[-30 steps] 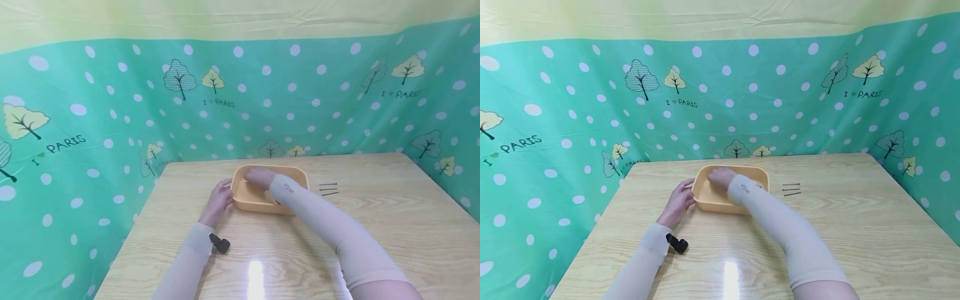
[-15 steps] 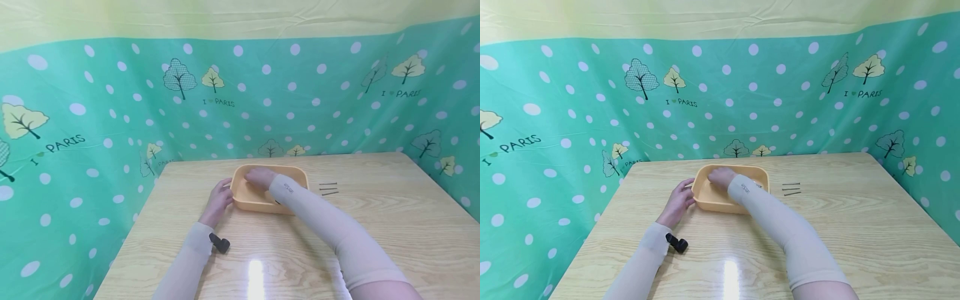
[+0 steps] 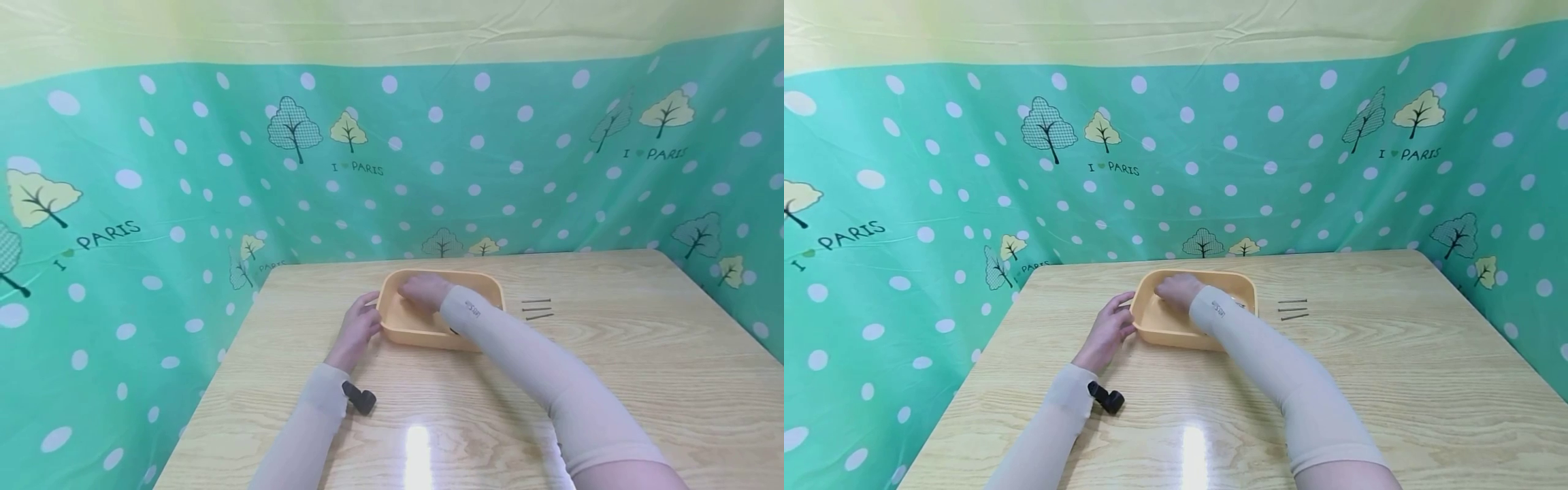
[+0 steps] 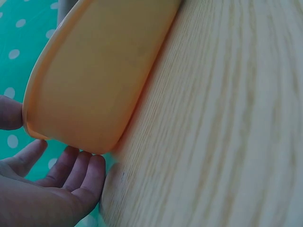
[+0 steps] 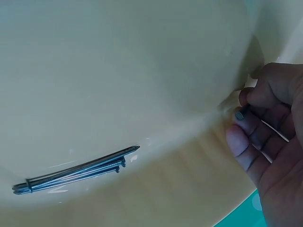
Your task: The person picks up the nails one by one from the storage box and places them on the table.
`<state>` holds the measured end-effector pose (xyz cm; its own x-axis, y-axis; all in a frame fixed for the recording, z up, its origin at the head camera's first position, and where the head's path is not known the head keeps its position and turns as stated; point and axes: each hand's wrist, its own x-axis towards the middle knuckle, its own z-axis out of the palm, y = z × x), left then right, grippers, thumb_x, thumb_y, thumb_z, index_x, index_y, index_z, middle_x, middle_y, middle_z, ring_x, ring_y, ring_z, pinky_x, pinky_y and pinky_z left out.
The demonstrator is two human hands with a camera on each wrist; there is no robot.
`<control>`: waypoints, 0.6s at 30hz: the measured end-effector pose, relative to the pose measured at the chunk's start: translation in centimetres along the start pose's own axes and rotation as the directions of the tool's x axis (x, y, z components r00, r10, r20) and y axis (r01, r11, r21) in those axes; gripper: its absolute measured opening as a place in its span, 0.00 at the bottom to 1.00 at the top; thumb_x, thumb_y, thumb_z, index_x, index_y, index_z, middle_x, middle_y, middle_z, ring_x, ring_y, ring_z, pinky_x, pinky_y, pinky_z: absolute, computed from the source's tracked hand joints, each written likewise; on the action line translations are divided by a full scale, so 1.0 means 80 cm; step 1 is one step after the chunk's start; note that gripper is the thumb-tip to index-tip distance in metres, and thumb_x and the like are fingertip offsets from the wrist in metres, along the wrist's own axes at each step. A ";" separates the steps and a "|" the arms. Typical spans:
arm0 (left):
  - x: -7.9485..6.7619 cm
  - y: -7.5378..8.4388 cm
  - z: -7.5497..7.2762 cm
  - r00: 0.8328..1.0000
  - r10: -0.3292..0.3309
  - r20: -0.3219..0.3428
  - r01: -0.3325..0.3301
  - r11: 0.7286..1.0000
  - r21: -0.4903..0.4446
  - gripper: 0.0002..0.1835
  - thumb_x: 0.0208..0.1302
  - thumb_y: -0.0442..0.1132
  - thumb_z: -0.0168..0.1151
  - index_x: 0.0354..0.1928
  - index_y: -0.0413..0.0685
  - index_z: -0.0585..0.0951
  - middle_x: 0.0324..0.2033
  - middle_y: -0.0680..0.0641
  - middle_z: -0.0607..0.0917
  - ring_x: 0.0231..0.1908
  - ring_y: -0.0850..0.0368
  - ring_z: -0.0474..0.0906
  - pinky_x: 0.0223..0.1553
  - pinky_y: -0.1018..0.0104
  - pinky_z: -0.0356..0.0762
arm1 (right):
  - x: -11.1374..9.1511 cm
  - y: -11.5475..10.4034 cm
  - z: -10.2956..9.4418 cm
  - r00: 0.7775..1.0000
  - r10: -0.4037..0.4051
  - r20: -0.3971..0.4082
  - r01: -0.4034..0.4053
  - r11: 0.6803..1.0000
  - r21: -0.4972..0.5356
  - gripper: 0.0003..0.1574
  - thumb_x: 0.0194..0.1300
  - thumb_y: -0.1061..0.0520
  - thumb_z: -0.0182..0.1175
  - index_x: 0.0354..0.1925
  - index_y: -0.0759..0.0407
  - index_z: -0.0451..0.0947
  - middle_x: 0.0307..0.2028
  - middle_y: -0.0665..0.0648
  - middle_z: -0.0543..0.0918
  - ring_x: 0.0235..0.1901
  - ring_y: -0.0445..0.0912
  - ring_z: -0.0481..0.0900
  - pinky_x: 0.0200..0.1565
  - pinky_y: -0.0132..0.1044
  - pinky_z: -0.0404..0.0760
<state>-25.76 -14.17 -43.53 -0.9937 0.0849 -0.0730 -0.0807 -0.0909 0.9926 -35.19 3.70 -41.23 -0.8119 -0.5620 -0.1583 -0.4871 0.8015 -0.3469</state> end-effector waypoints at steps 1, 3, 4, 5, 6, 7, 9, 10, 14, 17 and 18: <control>0.000 0.000 0.000 1.000 0.001 -0.001 -0.001 1.000 0.006 0.31 0.52 0.28 0.48 0.62 0.47 0.63 0.57 0.35 0.67 0.55 0.41 0.68 0.53 0.56 0.72 | 0.000 0.000 0.001 1.000 0.029 -0.002 -0.029 0.998 0.053 0.21 0.64 0.43 0.42 0.29 0.53 0.75 0.20 0.51 0.76 0.20 0.46 0.73 0.28 0.36 0.74; -0.001 0.000 0.000 1.000 -0.004 -0.005 0.004 1.000 0.011 0.32 0.51 0.29 0.48 0.62 0.47 0.63 0.57 0.36 0.68 0.55 0.42 0.69 0.53 0.57 0.72 | 0.001 0.001 0.001 0.999 0.034 0.001 -0.033 0.997 0.067 0.22 0.64 0.42 0.42 0.29 0.54 0.75 0.20 0.51 0.76 0.20 0.46 0.73 0.27 0.37 0.74; -0.001 0.000 0.000 1.000 -0.007 -0.006 0.007 1.000 0.014 0.32 0.51 0.29 0.48 0.63 0.47 0.62 0.57 0.36 0.68 0.55 0.42 0.69 0.53 0.57 0.72 | 0.001 0.001 0.001 1.000 0.023 0.000 -0.023 0.998 0.053 0.21 0.64 0.42 0.42 0.29 0.54 0.75 0.20 0.51 0.76 0.19 0.46 0.73 0.27 0.37 0.74; -0.001 0.000 0.000 1.000 -0.007 -0.007 0.007 1.000 0.016 0.32 0.51 0.29 0.48 0.63 0.47 0.62 0.57 0.36 0.68 0.55 0.42 0.69 0.53 0.57 0.72 | 0.001 0.001 0.001 1.000 0.028 0.000 -0.028 0.998 0.064 0.22 0.64 0.43 0.43 0.29 0.54 0.75 0.19 0.51 0.76 0.19 0.45 0.73 0.26 0.37 0.74; -0.001 -0.001 0.000 1.000 -0.009 -0.008 0.009 1.000 0.020 0.32 0.51 0.30 0.48 0.63 0.47 0.62 0.57 0.37 0.68 0.55 0.43 0.69 0.53 0.58 0.72 | 0.000 0.001 0.001 1.000 0.012 0.001 -0.012 0.999 0.038 0.20 0.64 0.43 0.44 0.30 0.54 0.75 0.19 0.50 0.76 0.19 0.45 0.73 0.26 0.36 0.74; -0.001 -0.001 0.000 1.000 -0.006 -0.007 0.006 1.000 0.022 0.33 0.51 0.29 0.48 0.63 0.47 0.61 0.57 0.37 0.67 0.55 0.42 0.69 0.53 0.57 0.72 | 0.000 0.001 0.000 1.000 -0.022 0.000 0.022 0.999 -0.025 0.17 0.64 0.45 0.45 0.30 0.53 0.74 0.19 0.49 0.75 0.20 0.44 0.72 0.26 0.35 0.74; -0.001 -0.001 0.000 1.000 -0.008 -0.009 0.009 1.000 0.024 0.33 0.51 0.30 0.48 0.63 0.47 0.62 0.57 0.37 0.68 0.55 0.43 0.69 0.53 0.58 0.72 | -0.001 0.000 -0.001 0.997 -0.080 -0.003 0.079 0.989 -0.124 0.12 0.64 0.49 0.47 0.32 0.51 0.74 0.20 0.48 0.74 0.20 0.43 0.72 0.26 0.33 0.73; -0.001 -0.001 0.000 1.000 -0.007 -0.010 0.007 1.000 0.024 0.32 0.51 0.29 0.48 0.63 0.47 0.62 0.57 0.37 0.68 0.55 0.43 0.69 0.53 0.57 0.72 | -0.003 0.000 -0.003 0.994 -0.108 0.001 0.106 0.980 -0.166 0.09 0.64 0.51 0.48 0.32 0.51 0.74 0.21 0.48 0.74 0.21 0.43 0.72 0.26 0.33 0.73; -0.001 -0.001 0.001 1.000 -0.004 -0.011 0.004 1.000 0.015 0.32 0.51 0.29 0.48 0.62 0.47 0.63 0.56 0.36 0.68 0.54 0.42 0.69 0.52 0.57 0.73 | -0.008 -0.003 -0.008 0.999 -0.031 0.030 0.032 0.999 -0.020 0.13 0.65 0.49 0.46 0.35 0.53 0.74 0.25 0.51 0.77 0.24 0.44 0.74 0.28 0.33 0.75; -0.001 0.000 0.002 1.000 -0.001 -0.013 0.001 1.000 0.013 0.31 0.51 0.29 0.48 0.62 0.48 0.63 0.56 0.36 0.68 0.54 0.42 0.69 0.52 0.57 0.72 | -0.012 -0.003 -0.013 0.994 0.101 0.049 -0.109 0.975 0.194 0.20 0.64 0.44 0.43 0.36 0.54 0.76 0.28 0.53 0.80 0.26 0.45 0.76 0.29 0.36 0.77; -0.001 0.000 0.002 1.000 -0.002 -0.015 0.002 1.000 0.013 0.31 0.52 0.29 0.48 0.62 0.48 0.63 0.56 0.36 0.68 0.54 0.42 0.70 0.52 0.57 0.72 | -0.013 -0.003 -0.014 0.993 0.111 0.049 -0.118 0.972 0.201 0.21 0.64 0.43 0.43 0.37 0.53 0.76 0.29 0.53 0.80 0.27 0.46 0.77 0.29 0.37 0.77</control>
<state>-25.65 -14.04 -43.50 -0.9946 0.0706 -0.0760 -0.0815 -0.0782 0.9936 -34.56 4.34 -39.94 -0.8441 -0.4790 -0.2408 -0.3126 0.8047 -0.5047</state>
